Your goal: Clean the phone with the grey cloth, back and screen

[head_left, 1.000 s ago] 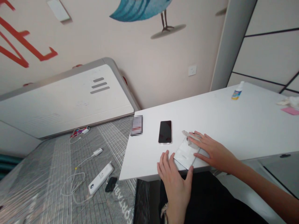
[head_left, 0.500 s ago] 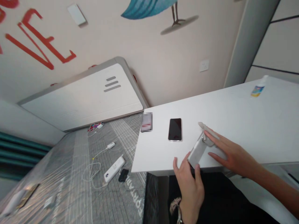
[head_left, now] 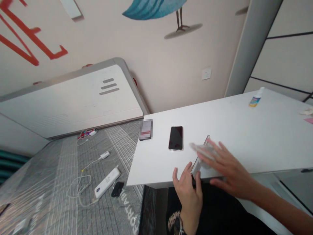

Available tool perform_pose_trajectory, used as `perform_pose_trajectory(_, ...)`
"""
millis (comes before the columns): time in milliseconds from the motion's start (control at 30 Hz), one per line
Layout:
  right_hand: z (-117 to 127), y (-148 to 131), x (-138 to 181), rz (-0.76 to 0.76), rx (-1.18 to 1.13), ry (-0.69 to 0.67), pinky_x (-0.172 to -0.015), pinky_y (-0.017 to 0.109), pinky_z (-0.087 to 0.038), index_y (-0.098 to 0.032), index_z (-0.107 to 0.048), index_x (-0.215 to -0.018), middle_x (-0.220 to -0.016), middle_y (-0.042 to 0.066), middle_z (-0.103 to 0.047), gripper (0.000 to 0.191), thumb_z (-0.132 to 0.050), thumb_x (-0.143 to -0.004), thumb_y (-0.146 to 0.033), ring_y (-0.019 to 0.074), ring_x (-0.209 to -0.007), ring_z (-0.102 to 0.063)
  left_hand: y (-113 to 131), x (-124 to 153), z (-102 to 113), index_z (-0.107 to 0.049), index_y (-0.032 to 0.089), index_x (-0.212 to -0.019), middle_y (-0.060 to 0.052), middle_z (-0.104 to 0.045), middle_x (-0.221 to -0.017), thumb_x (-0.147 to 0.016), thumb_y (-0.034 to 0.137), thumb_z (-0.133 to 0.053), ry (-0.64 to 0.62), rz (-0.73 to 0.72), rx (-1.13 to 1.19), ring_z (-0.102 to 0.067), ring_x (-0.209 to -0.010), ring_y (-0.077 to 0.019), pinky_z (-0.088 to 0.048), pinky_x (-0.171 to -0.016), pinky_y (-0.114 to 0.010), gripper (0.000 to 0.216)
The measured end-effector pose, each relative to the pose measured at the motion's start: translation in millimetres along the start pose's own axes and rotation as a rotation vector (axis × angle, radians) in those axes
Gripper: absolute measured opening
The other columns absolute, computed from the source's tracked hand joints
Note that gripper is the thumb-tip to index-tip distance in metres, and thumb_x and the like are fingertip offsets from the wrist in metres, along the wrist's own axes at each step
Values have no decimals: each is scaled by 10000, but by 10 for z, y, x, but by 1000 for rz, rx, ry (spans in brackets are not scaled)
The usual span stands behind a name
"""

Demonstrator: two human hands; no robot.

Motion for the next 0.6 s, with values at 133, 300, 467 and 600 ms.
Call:
perform_pose_trajectory(133,13,3,-39,10,20,15,-1306,631,-215,-211,-357,-1681,-1723,66,-403,750,-308,-1102,-684,325,-1678,-125,26,-28,20,-645,194,-1304,-72,-809,-1233,-1097,162,-509,22,-25,-13,-777,-1146,-197,-285,-1248,-443,250)
perform_pose_trajectory(300,9,-114,-32,62,-72,-8,-1326,576,-193,-190,-362,-1679,-1739,60,-373,860,-254,-1063,-780,330,-1673,-148,70,-57,54,-659,198,-1257,-64,-823,-1187,-1097,147,-462,27,-63,-19,-777,-1152,-201,-304,-1226,-433,259)
perform_pose_trajectory(467,83,-60,14,-60,-3,87,-1335,599,-95,-220,-329,-1696,-1747,38,-355,721,-338,-1113,-644,333,-1683,-67,76,-61,46,-655,226,-1281,-43,-818,-1225,-1069,107,-506,-1,-30,-13,-766,-1185,-193,-280,-1245,-432,285)
perform_pose_trajectory(600,5,-244,1,98,-32,13,-1355,543,-55,-147,-301,-1702,-1757,70,-334,936,-365,-1035,-801,355,-1676,-103,74,-44,33,-669,217,-1274,-58,-825,-1193,-1097,154,-439,15,-28,-11,-778,-1153,-204,-316,-1223,-449,298)
Point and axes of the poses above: each hand's wrist, its own x-axis away from the middle knuckle, its own z-axis out of the back of the hand, y = z × x, the point moved 6 cm from there along -x, towards the middle knuckle
